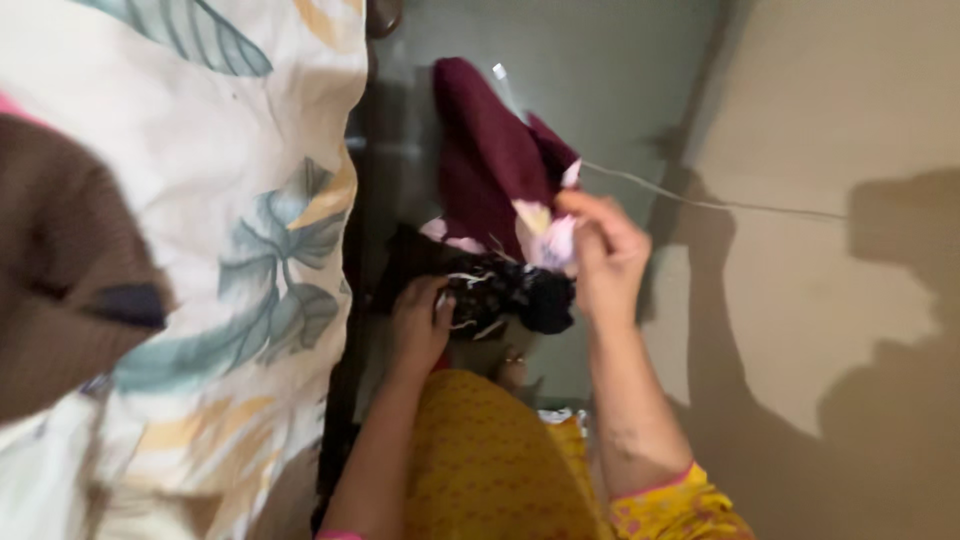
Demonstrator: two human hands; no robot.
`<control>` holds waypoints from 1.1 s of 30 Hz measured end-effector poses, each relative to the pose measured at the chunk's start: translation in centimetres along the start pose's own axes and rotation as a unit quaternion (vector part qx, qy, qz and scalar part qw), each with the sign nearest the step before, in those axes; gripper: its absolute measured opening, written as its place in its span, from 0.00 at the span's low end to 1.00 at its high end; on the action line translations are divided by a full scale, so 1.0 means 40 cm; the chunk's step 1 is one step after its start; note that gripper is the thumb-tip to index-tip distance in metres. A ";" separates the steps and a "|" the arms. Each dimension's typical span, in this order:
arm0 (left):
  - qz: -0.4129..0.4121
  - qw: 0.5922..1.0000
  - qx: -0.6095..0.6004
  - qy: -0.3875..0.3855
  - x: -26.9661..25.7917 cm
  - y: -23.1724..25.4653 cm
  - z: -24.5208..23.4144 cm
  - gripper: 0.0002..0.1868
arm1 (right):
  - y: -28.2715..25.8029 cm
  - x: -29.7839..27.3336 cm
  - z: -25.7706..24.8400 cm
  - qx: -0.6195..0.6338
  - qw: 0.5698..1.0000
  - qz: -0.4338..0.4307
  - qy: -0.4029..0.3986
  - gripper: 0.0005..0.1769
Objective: The person sorts a pile of mixed laundry and miscellaneous items on the floor. They pick up various garments, including shirts and pants, and place them into a green laundry basket. The person also handles plastic shopping bags and bubble wrap, placing them into a separate pink bucket. The task involves separating different types of items into distinct containers.
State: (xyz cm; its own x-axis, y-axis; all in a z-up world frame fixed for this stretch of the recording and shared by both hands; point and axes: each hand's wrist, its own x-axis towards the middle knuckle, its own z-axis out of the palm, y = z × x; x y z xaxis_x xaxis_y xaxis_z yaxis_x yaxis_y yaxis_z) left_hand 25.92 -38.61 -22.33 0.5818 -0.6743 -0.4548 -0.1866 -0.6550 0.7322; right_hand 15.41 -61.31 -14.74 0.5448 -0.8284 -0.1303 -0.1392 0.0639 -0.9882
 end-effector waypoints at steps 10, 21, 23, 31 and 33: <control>0.313 0.929 0.021 -0.198 -0.207 0.541 -0.317 0.19 | -0.539 -0.159 -0.077 -0.244 0.895 0.029 -0.371 0.15; 0.362 0.917 -0.140 0.092 -0.521 0.857 -0.554 0.05 | -0.777 -0.258 -0.193 -0.368 0.843 -0.102 -0.379 0.55; 0.411 0.890 -0.184 0.070 -0.576 0.904 -0.561 0.05 | -0.740 -0.308 -0.139 -0.241 0.883 -0.188 -0.356 0.61; 0.309 0.822 -0.364 0.309 -0.763 0.804 -0.737 0.10 | -0.762 -0.267 -0.091 -0.187 0.936 -0.189 -0.230 0.28; 0.259 0.878 -0.240 0.324 -0.809 0.770 -0.748 0.11 | -0.860 -0.245 -0.117 -0.089 0.970 -0.193 -0.119 0.17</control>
State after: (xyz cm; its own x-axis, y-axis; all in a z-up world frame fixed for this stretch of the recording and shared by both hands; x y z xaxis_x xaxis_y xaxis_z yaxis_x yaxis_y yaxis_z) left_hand 25.03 -26.75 30.11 0.8746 -0.4017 0.2713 -0.2939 0.0057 0.9558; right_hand 10.99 -58.00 20.90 0.7570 -0.6182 0.2116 -0.0153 -0.3406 -0.9401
